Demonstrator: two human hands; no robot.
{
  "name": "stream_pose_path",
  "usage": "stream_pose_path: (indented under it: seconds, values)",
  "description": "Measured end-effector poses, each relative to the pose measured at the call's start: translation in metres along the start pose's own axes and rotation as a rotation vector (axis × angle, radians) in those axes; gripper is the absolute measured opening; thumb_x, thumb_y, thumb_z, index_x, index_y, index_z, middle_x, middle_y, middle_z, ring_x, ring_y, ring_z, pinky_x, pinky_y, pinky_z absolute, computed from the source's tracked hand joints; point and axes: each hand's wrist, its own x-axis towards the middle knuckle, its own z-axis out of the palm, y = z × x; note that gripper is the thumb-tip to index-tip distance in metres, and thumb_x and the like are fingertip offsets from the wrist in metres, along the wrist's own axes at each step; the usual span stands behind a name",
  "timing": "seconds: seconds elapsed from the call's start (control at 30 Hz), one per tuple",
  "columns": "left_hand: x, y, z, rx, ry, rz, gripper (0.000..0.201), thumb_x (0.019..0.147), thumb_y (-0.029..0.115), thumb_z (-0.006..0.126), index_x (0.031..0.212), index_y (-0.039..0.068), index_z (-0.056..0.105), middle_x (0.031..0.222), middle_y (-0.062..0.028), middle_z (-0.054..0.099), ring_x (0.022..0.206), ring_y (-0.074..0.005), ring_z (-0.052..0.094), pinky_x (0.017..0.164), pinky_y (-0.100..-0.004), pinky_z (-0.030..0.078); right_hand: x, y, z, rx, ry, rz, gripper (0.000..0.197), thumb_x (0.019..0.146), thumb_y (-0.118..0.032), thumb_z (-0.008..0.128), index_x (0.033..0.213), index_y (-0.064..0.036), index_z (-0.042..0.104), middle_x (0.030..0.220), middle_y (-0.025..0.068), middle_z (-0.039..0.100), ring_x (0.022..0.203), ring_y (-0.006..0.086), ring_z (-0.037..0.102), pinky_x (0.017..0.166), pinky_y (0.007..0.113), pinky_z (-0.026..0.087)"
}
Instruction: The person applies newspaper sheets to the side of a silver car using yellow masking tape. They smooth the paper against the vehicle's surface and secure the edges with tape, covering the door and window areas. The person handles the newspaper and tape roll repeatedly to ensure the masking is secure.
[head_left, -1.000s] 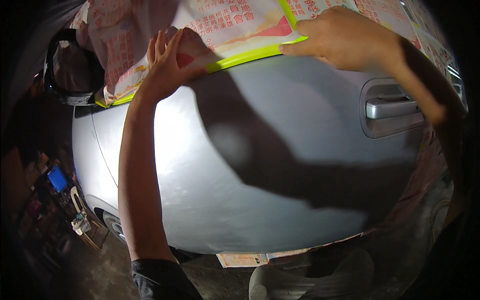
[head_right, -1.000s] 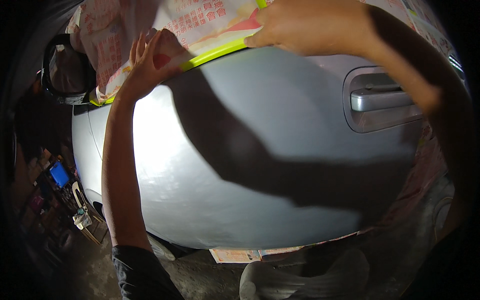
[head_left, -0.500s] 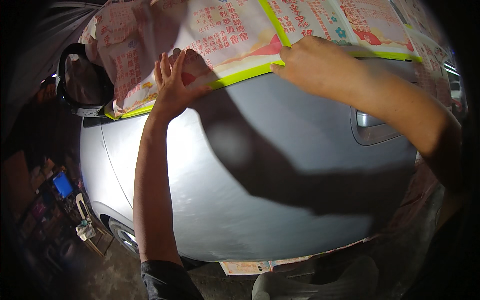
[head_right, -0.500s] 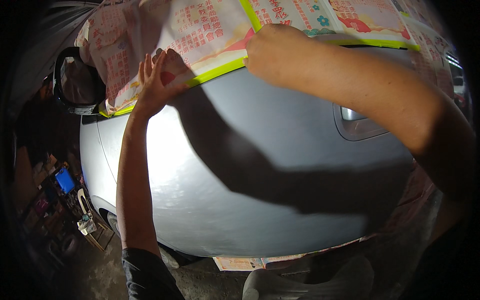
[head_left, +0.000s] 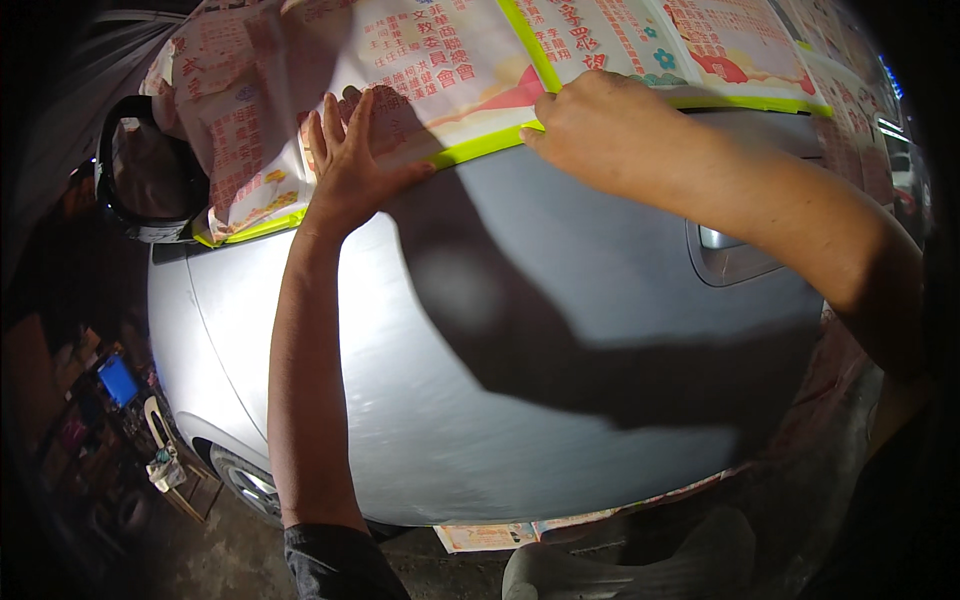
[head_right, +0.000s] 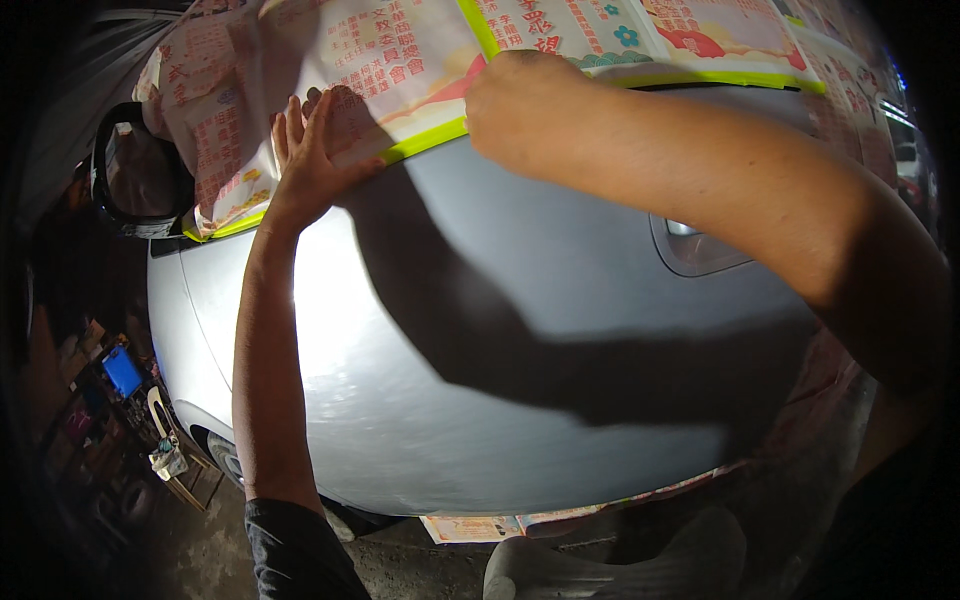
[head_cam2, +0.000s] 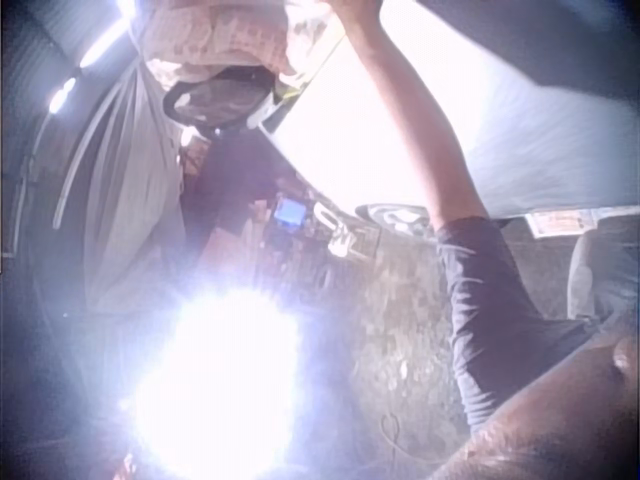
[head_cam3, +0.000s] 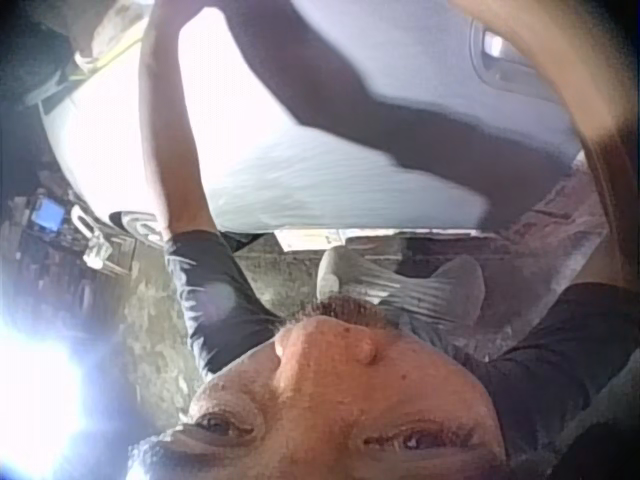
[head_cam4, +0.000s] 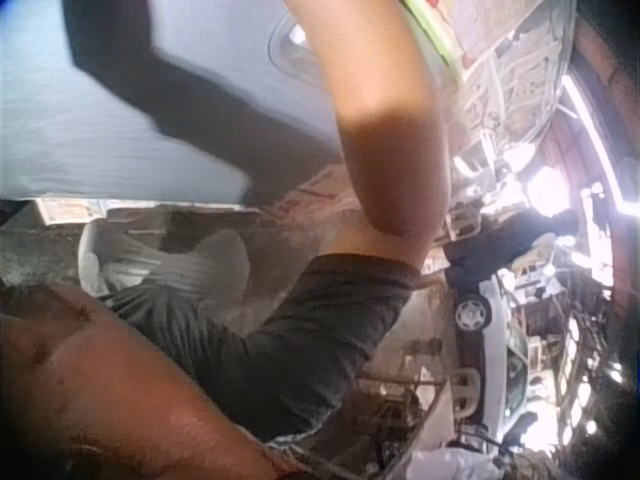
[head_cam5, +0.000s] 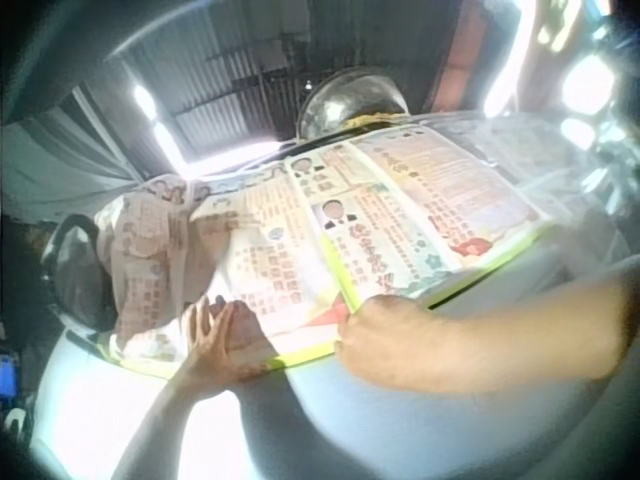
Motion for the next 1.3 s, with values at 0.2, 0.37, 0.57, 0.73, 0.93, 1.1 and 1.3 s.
stream_pose_path:
  seconds: [0.2,0.37,0.57,0.73,0.93,1.1,1.3]
  values:
    - [-0.001,-0.002,0.003,-0.013,0.021,-0.006,0.125,0.065,0.062,0.090,0.162,0.012,0.030,0.166,-0.0318,0.012,0.154,-0.0526,0.002,0.124,-0.0636,0.015,0.005,-0.004,-0.001,-0.027,-0.037,0.010,0.022,0.098,-0.017,0.062,0.108,-0.0053,0.077,0.088,0.0110,0.072,0.079,0.0287,0.075,0.067,0.040,0.063]
    - [-0.001,-0.003,0.003,0.014,0.025,0.006,0.126,0.065,0.062,0.090,0.162,0.011,0.029,0.166,-0.0327,0.012,0.154,-0.0526,0.002,0.124,-0.0637,0.016,0.006,-0.006,0.001,-0.067,-0.002,-0.002,0.020,0.096,-0.016,0.063,0.107,-0.0065,0.077,0.087,0.0092,0.073,0.080,0.0259,0.075,0.066,0.038,0.063]
    - [0.005,0.006,0.007,-0.016,0.049,0.061,0.124,0.064,0.061,0.090,0.162,0.011,0.031,0.166,-0.0336,0.013,0.154,-0.0550,0.003,0.123,-0.0632,0.020,0.006,-0.003,-0.002,-0.104,-0.045,-0.036,0.019,0.093,-0.015,0.064,0.106,-0.0080,0.077,0.085,0.0083,0.073,0.080,0.0245,0.075,0.063,0.037,0.062]
    - [0.022,0.031,0.016,-0.071,0.069,0.133,0.125,0.062,0.064,0.090,0.161,0.011,0.034,0.166,-0.0351,0.012,0.154,-0.0562,0.003,0.123,-0.0612,0.022,0.008,0.000,-0.011,-0.038,-0.056,-0.042,0.012,0.087,-0.012,0.067,0.093,-0.0081,0.076,0.077,0.0074,0.072,0.078,0.0244,0.075,0.063,0.037,0.061]
    - [0.052,0.070,0.026,-0.122,-0.008,0.143,0.130,0.059,0.073,0.086,0.162,0.014,0.032,0.168,-0.0327,0.009,0.154,-0.0555,0.003,0.124,-0.0600,0.021,0.008,0.015,-0.014,0.039,-0.049,-0.096,0.017,0.082,-0.009,0.070,0.098,-0.0092,0.073,0.082,0.0106,0.072,0.080,0.0281,0.074,0.069,0.041,0.059]
    - [0.062,0.086,0.013,-0.064,-0.085,0.148,0.130,0.061,0.072,0.082,0.164,0.016,0.027,0.169,-0.0297,0.008,0.156,-0.0510,0.000,0.126,-0.0580,0.016,-0.016,0.042,-0.011,0.639,0.290,-0.010,0.026,0.092,-0.016,0.068,0.118,-0.0152,0.072,0.094,0.0104,0.071,0.088,0.0313,0.071,0.077,0.048,0.055]
    - [0.065,0.064,0.030,0.112,-0.094,0.245,0.132,0.060,0.079,0.080,0.164,0.016,0.028,0.169,-0.0305,0.012,0.157,-0.0505,-0.002,0.126,-0.0588,0.012,-0.037,0.078,-0.024,0.852,0.209,-0.309,0.022,0.097,-0.011,0.060,0.114,0.0007,0.067,0.100,0.0242,0.070,0.093,0.0374,0.070,0.084,0.047,0.053]
